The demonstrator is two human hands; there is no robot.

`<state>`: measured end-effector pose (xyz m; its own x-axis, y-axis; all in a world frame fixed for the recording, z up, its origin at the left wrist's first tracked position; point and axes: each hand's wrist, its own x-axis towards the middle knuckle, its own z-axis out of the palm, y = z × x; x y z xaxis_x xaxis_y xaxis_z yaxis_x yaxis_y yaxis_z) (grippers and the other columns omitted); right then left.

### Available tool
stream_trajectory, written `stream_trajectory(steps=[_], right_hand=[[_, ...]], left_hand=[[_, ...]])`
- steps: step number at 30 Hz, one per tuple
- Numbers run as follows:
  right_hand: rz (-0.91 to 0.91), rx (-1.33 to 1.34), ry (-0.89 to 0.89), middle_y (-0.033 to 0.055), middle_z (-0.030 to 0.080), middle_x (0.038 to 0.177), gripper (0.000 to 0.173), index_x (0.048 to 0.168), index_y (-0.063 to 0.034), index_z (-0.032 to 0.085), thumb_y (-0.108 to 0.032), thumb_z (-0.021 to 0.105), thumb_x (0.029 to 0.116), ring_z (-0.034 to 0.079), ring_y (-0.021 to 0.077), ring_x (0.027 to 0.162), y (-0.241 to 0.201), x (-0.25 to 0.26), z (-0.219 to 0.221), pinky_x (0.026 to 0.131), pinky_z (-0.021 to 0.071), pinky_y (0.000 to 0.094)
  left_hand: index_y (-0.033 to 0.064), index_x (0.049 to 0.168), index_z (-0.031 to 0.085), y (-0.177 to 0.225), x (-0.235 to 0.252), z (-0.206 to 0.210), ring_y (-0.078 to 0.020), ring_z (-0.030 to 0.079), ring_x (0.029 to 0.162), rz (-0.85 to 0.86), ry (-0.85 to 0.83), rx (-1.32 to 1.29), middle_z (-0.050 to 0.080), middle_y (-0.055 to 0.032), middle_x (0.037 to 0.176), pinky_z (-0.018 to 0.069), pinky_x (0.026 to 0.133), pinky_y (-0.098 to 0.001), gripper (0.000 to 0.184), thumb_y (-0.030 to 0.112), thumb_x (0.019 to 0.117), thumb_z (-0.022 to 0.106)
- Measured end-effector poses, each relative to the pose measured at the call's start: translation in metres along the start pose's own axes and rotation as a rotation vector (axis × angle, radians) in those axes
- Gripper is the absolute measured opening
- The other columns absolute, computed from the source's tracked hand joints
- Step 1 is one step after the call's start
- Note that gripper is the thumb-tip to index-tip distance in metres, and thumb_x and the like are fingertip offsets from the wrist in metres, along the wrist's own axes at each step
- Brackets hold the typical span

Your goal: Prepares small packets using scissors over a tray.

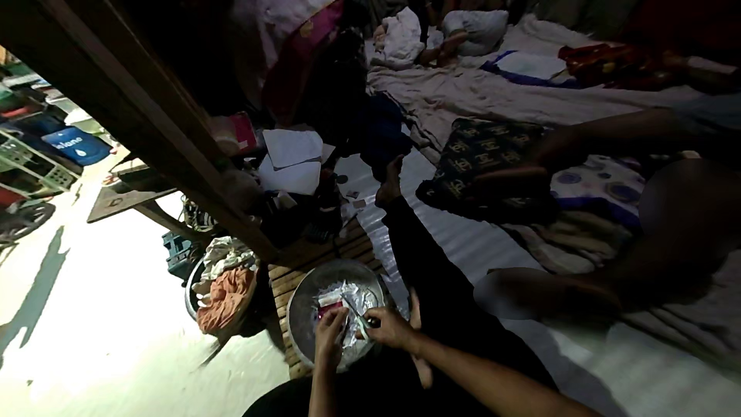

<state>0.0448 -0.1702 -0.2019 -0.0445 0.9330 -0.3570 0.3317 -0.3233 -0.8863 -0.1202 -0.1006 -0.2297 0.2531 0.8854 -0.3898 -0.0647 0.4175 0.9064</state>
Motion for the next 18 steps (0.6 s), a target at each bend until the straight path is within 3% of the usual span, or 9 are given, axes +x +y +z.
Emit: stream_trajectory(steps=[7, 12, 18], right_hand=[[-0.019, 0.103, 0.042, 0.0172, 0.068, 0.094, 0.031, 0.113, 0.0078, 0.068, -0.018, 0.072, 0.0949, 0.062, 0.0172, 0.077, -0.001, -0.002, 0.003, 0.077, 0.0531, 0.0341], [-0.026, 0.127, 0.057, 0.017, 0.068, 0.095, 0.03, 0.113, 0.0089, 0.068, -0.015, 0.071, 0.0959, 0.06, 0.0154, 0.077, -0.005, -0.002, 0.0, 0.076, 0.0526, 0.0322], [-0.052, 0.139, 0.085, 0.0115, 0.067, 0.089, 0.024, 0.109, 0.0087, 0.068, -0.011, 0.07, 0.095, 0.057, 0.0072, 0.07, -0.007, -0.006, 0.001, 0.068, 0.0511, 0.0237]], left_hand=[[-0.0009, 0.096, 0.064, 0.006, -0.006, 0.002, -0.0038, 0.062, 0.065, -0.031, -0.002, -0.09, 0.067, -0.0017, 0.079, 0.0528, 0.06, -0.0187, 0.007, -0.002, 0.0993, 0.058], [0.0001, 0.097, 0.063, 0.008, -0.007, 0.001, -0.0046, 0.063, 0.066, -0.058, -0.027, -0.107, 0.067, -0.0019, 0.08, 0.0547, 0.061, -0.0198, 0.008, -0.002, 0.1002, 0.056], [-0.0001, 0.101, 0.062, 0.015, -0.012, 0.002, -0.0041, 0.061, 0.068, -0.083, -0.036, -0.097, 0.065, -0.0003, 0.082, 0.054, 0.064, -0.02, 0.006, 0.001, 0.101, 0.056]])
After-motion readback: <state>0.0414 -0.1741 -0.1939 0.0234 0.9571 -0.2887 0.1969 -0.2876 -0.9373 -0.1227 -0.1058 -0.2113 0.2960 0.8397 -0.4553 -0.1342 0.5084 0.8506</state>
